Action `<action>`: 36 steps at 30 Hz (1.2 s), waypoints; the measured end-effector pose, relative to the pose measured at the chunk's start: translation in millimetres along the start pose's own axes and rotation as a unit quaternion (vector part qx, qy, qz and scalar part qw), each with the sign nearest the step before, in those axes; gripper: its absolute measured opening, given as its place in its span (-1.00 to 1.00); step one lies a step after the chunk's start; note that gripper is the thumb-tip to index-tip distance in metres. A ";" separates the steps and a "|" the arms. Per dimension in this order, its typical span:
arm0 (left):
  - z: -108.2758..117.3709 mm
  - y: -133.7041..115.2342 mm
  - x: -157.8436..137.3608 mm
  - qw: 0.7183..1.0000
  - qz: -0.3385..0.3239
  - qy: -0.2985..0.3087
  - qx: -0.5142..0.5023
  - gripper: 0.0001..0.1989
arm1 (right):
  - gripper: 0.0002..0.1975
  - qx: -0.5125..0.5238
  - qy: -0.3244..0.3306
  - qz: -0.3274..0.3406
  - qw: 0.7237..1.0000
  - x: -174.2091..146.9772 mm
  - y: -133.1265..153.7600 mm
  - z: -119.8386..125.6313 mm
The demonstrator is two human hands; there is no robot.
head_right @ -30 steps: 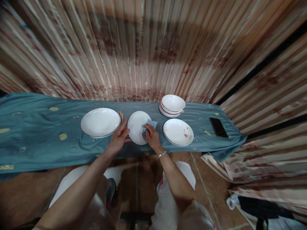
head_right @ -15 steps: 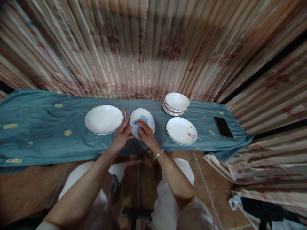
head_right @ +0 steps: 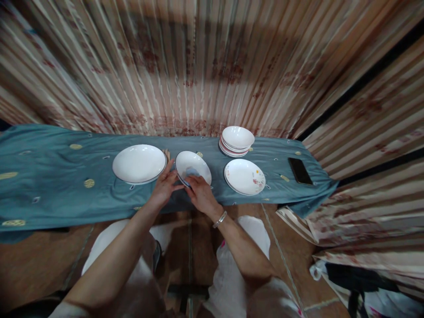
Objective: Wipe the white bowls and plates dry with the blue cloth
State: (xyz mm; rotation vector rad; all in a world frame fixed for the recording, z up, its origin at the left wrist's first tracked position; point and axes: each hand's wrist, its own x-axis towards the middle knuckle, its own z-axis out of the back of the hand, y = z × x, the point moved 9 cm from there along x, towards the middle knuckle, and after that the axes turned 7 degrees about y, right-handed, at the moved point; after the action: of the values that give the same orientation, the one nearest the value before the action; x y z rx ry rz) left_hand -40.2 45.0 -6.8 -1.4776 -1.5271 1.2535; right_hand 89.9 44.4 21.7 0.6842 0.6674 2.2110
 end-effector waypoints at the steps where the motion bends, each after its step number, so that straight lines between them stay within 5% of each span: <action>1: -1.5 0.5 0.5 1.000 -0.001 0.008 -0.008 -0.37 | -0.75 -0.017 0.004 0.002 1.000 -1.2 2.1 4.5; 4: -1.0 3.3 2.8 1.000 0.000 0.021 0.013 -0.35 | -0.81 -0.056 0.008 0.002 0.998 -5.8 5.9 20.1; 8: 4.4 -12.2 2.4 0.979 -0.074 0.009 0.188 -0.33 | -0.83 -0.052 0.004 -0.011 0.999 -12.9 3.5 38.2; 12: -29.3 -41.0 -12.4 0.874 -0.229 0.095 0.418 -0.54 | -0.84 -0.028 0.002 -0.026 0.999 -18.9 0.5 49.2; 14: -47.0 -41.3 -18.0 0.833 -0.237 0.150 0.477 -0.72 | -0.85 -0.018 0.005 -0.037 0.999 -21.1 -0.8 53.0; 17: -59.8 -38.8 -20.7 0.815 -0.210 0.178 0.510 -0.85 | -0.84 -0.004 0.000 -0.052 0.999 -23.9 -2.2 60.2; 23: -61.4 -40.3 -22.9 0.868 -0.180 0.139 0.441 -0.94 | -0.68 0.130 -0.100 -0.046 0.985 -28.5 -9.9 97.6; 30: -42.6 -52.1 -12.8 0.943 -0.149 0.062 0.291 -0.84 | -0.78 0.349 -0.297 -0.066 0.886 -39.6 -46.0 137.1; 36: -21.7 -44.9 4.9 0.985 -0.108 0.039 0.132 -0.76 | -0.66 0.289 -0.272 -0.084 0.914 -20.5 -27.2 117.7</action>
State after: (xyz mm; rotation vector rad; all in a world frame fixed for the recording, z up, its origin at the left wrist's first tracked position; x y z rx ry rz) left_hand -36.2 58.2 41.4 -1.1456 -1.3695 1.2004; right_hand 190.6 75.4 84.3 1.4144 1.0370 1.5394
